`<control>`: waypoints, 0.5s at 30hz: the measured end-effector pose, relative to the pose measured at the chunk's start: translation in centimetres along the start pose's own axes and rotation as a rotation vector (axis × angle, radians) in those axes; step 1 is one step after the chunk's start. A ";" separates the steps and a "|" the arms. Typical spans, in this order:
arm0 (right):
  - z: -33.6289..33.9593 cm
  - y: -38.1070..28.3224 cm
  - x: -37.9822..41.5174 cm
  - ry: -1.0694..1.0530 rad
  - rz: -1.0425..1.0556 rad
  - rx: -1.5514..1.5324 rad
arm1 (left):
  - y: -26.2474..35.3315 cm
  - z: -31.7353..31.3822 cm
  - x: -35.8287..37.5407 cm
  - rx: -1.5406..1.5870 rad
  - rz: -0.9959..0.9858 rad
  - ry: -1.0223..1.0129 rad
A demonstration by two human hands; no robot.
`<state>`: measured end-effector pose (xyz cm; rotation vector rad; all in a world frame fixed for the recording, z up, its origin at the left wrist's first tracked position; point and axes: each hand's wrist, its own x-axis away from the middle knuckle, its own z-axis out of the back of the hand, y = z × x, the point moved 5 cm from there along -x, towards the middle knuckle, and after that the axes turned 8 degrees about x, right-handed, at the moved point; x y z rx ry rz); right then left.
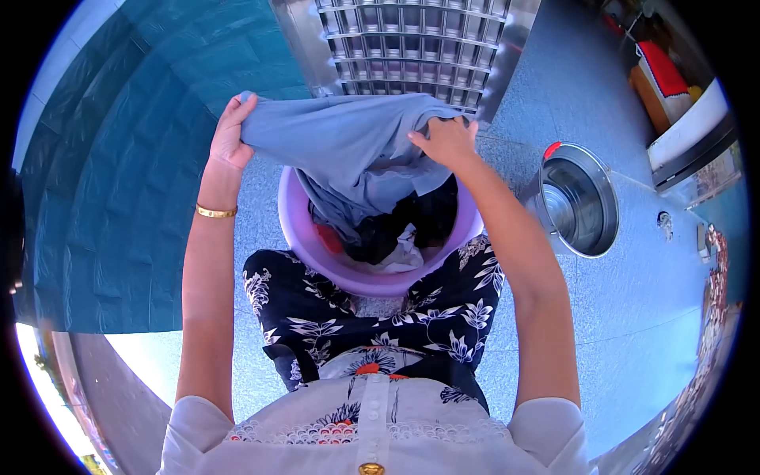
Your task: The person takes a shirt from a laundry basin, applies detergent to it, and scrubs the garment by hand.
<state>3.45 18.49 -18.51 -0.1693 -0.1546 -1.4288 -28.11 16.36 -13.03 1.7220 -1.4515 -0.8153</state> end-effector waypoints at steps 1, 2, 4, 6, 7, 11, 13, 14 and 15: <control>-0.5 -0.6 -0.5 0.000 -0.005 -0.002 | -0.2 0.2 0.0 -0.208 -0.027 -0.011; -1.6 -0.9 -1.3 0.045 -0.033 -0.615 | -0.5 0.7 0.1 -0.209 -0.026 -0.015; -2.5 -2.0 -1.7 0.089 -0.061 -1.234 | 1.2 1.1 1.5 -1.652 -0.481 0.275; -2.2 -5.0 -1.0 0.055 0.254 -1.314 | -0.6 0.3 2.7 -1.774 -0.649 0.165; -1.2 -6.6 0.3 0.000 0.318 -1.214 | -2.2 -1.3 3.7 -1.785 -0.695 0.072; 0.7 -12.9 4.2 0.039 0.595 -0.915 | -11.8 -3.4 4.7 -1.032 -0.426 -0.193; 1.6 -13.3 4.9 0.043 0.706 -0.569 | -12.3 -2.4 4.3 -0.853 -0.212 -0.160; 1.6 -12.5 4.5 0.163 0.766 -0.647 | -13.0 -1.6 4.3 -0.671 -0.006 -0.115; 0.5 -11.3 3.2 0.203 0.779 -0.891 | -12.7 -1.7 4.4 -0.670 -0.002 -0.113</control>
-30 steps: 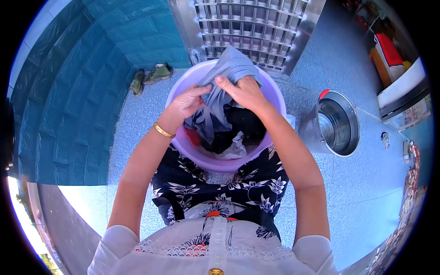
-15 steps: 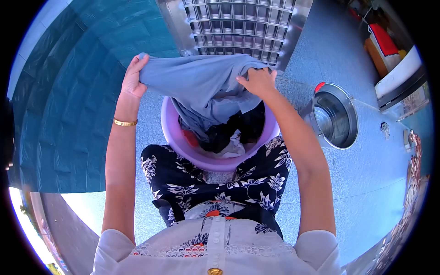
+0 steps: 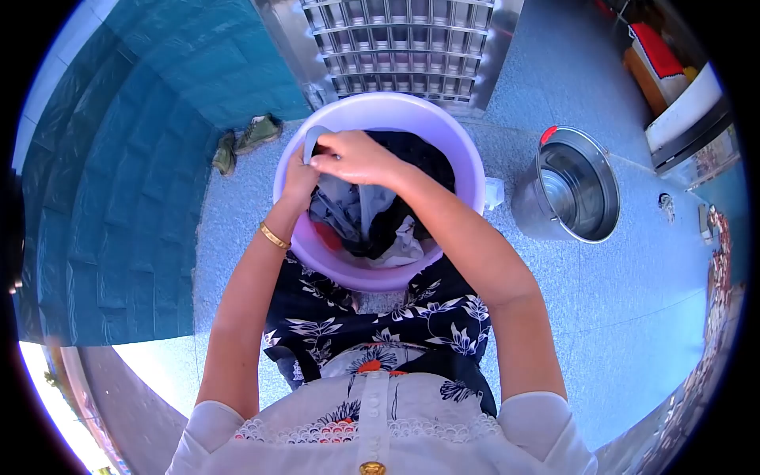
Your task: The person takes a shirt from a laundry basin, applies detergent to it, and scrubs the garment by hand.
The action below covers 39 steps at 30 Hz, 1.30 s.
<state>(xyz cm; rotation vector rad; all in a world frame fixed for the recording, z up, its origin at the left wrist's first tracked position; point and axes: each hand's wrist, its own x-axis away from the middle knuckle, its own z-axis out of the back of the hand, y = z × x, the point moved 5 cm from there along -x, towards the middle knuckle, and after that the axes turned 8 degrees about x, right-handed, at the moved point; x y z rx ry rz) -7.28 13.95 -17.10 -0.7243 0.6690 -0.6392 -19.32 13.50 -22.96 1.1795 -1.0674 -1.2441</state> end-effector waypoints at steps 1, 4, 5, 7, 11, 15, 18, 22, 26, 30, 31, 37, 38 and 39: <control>1.0 0.8 0.3 0.121 0.032 -0.209 | 0.4 0.2 0.0 0.221 0.081 0.038; 3.2 6.3 3.4 0.179 -0.456 -0.381 | 1.7 0.8 -0.1 0.726 0.214 0.053; 2.5 9.5 5.0 0.234 -0.610 -0.406 | 2.3 1.0 -0.2 0.723 0.222 0.048; 0.0 14.5 8.2 0.184 -0.877 -0.214 | 4.7 0.9 -0.3 0.838 0.146 -0.032; -7.9 21.9 11.3 -0.090 -0.957 0.130 | 8.2 1.9 -1.0 0.883 0.042 -0.018; -12.5 20.5 10.7 -0.137 -1.175 -0.127 | 12.2 3.0 -1.4 0.881 -0.002 -0.035; -9.9 17.7 8.7 0.635 -0.777 -0.123 | 15.0 3.1 -0.6 0.838 -0.089 -0.125; -10.6 13.4 7.2 0.012 -0.843 -0.517 | 15.9 3.5 -0.6 0.856 -0.129 -0.131; -12.0 13.1 7.1 -0.257 -0.791 -0.435 | 16.0 3.9 -0.5 0.869 -0.118 -0.110; -13.8 13.3 7.9 -0.299 -0.913 -0.504 | 16.1 4.2 0.0 0.887 -0.143 0.034; -14.7 13.3 7.9 -0.310 -0.931 -0.395 | 16.2 4.0 0.2 0.888 -0.145 0.032; -15.3 12.2 5.7 0.139 -0.996 -0.393 | 17.8 2.9 1.1 0.941 -0.238 -0.247; -14.2 11.3 5.3 0.096 -0.943 -0.342 | 18.4 3.1 1.1 0.951 -0.257 -0.250; -12.9 10.2 4.9 0.054 -0.890 -0.290 | 18.9 3.4 1.1 0.961 -0.278 -0.255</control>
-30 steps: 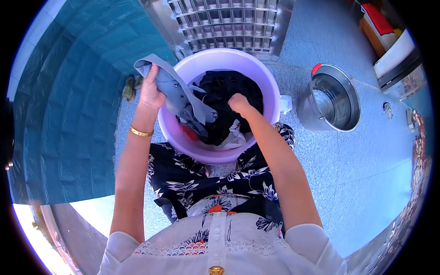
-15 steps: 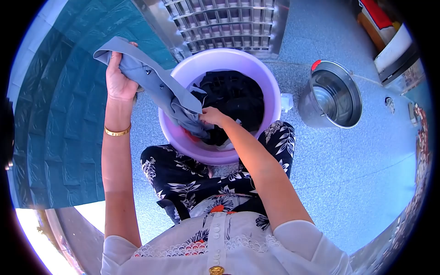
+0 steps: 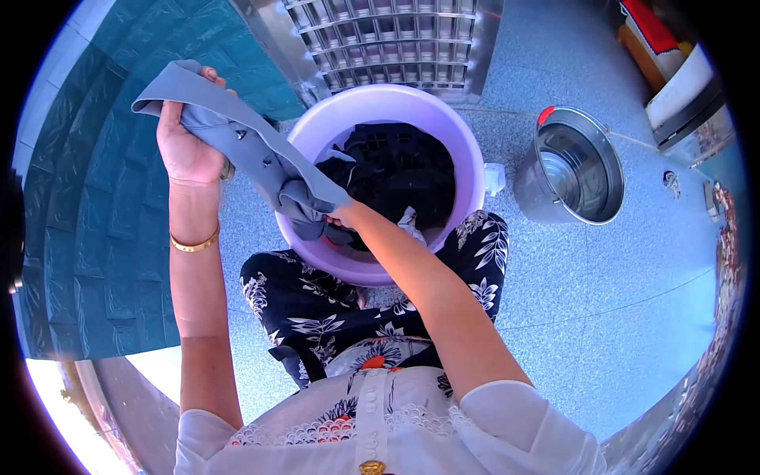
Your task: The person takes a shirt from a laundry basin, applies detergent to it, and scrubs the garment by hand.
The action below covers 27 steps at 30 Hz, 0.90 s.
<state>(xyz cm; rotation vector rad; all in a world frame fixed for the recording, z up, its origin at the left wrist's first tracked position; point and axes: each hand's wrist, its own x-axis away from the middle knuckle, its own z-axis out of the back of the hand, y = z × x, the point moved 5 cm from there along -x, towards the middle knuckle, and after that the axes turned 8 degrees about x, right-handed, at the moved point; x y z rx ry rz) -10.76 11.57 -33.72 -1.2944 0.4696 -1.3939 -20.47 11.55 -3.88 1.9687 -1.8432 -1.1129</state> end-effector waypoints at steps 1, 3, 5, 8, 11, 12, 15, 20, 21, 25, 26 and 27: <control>1.0 -1.3 0.5 -0.023 0.053 0.065 | 0.7 -0.1 -0.1 -0.006 -0.009 -0.012; 2.6 -2.8 0.6 -0.075 0.159 0.199 | 2.5 1.6 -0.2 -0.030 -0.066 0.085; 7.4 -3.1 -0.9 0.228 0.378 0.352 | 4.7 4.4 0.0 -0.065 -0.144 0.200; 15.7 -1.8 -1.8 0.265 0.144 -0.103 | 6.3 8.5 1.4 -0.083 -0.241 0.424; 21.2 0.0 -2.2 0.309 0.013 -0.470 | 5.9 12.4 2.5 -0.030 -0.278 0.540; 22.3 0.3 -2.3 0.311 0.023 -0.620 | 5.3 13.1 2.5 -0.022 -0.283 0.538; 24.1 1.2 -3.1 0.284 0.045 -0.905 | 2.5 14.7 1.9 0.010 -0.126 0.464; 23.7 7.4 -3.1 0.404 -0.046 -0.537 | -3.7 18.1 1.7 0.024 -0.090 0.618; 23.2 9.0 -2.0 0.434 -0.205 0.033 | -5.9 19.2 2.3 0.027 -0.021 0.685; 19.7 16.9 -3.6 0.363 0.000 0.880 | -14.9 24.6 7.2 -0.471 0.456 0.858; 18.7 18.0 -3.9 0.266 0.089 0.848 | -16.1 24.8 8.4 -0.475 0.470 0.866; 18.2 18.0 -3.7 0.258 0.046 0.814 | -17.6 24.8 9.4 -0.471 0.538 0.843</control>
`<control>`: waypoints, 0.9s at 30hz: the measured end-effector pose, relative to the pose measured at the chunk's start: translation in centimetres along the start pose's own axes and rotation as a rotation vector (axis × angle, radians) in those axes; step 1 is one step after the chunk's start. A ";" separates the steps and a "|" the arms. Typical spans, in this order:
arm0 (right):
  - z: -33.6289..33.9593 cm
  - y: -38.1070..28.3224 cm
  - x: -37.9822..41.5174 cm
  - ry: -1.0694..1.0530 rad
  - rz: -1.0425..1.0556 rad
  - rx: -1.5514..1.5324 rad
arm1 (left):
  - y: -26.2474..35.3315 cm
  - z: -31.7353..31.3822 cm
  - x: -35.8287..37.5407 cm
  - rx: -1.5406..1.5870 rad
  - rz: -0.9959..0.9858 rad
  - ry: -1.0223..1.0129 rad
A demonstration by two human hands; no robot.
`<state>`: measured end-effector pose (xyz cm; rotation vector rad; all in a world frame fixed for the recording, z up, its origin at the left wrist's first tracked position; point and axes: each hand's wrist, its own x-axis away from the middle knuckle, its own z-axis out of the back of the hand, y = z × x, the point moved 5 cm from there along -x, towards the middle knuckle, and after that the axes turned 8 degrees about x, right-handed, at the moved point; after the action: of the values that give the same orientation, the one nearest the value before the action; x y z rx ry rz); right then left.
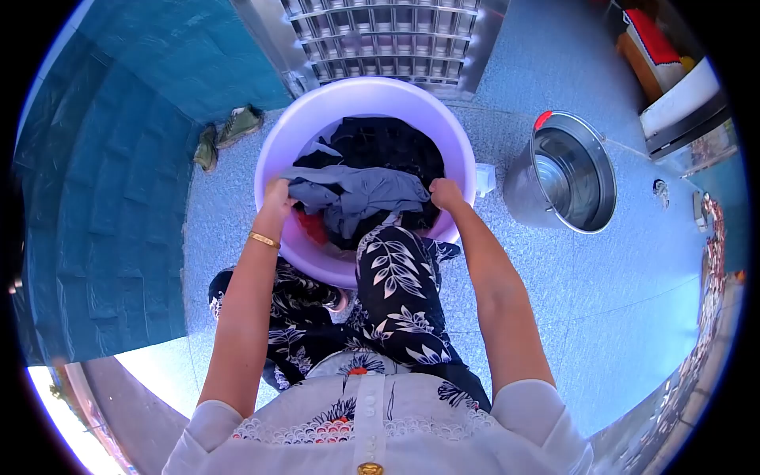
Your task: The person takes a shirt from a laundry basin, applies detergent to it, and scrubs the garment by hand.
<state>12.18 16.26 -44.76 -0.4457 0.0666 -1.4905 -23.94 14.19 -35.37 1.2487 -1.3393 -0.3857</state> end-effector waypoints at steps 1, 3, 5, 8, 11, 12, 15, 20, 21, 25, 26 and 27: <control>-0.5 -0.1 0.0 -0.011 -0.009 -0.004 | -1.3 -0.1 0.1 -0.029 0.053 -0.033; -0.7 -0.3 -0.5 -0.005 0.015 -0.018 | -2.3 0.4 -0.2 -0.027 0.050 0.003; -0.8 -0.3 -0.9 -0.046 -0.034 -0.084 | -2.9 1.0 -0.6 -0.021 0.040 0.041; -3.1 -0.3 -2.1 -0.003 -0.070 -0.288 | -2.7 1.0 -0.8 -0.095 0.002 -0.007; -6.9 -1.3 -2.1 0.045 -0.024 -0.347 | -3.0 0.8 -0.6 -0.108 0.022 -0.060; -7.9 -1.9 -1.7 0.013 0.020 -0.262 | -3.3 0.9 -0.8 -0.112 0.028 -0.061; -9.2 -4.0 -0.1 -0.348 0.202 -0.127 | -3.7 1.3 -1.5 -0.028 0.060 -0.094; -10.0 -2.1 -0.9 -0.365 -0.209 -0.112 | -4.4 0.9 -1.9 0.027 0.072 -0.102; -9.4 -1.5 -0.7 -0.420 -0.428 -0.206 | -4.6 0.5 -1.9 0.030 0.071 -0.098; -8.2 -3.0 0.0 -0.472 -0.364 -0.163 | -4.9 0.3 -2.1 0.151 0.037 -0.154; -9.2 -3.0 -0.1 -0.496 -0.334 -0.113 | -4.7 0.2 -2.4 0.172 -0.005 -0.201; -8.9 -3.5 -0.1 -0.516 -0.304 -0.064 | -4.3 0.1 -2.6 0.173 -0.007 -0.199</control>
<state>6.07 14.09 -51.79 -0.9107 -0.3767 -1.6282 -22.94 14.66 -40.23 1.3865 -1.5643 -0.4150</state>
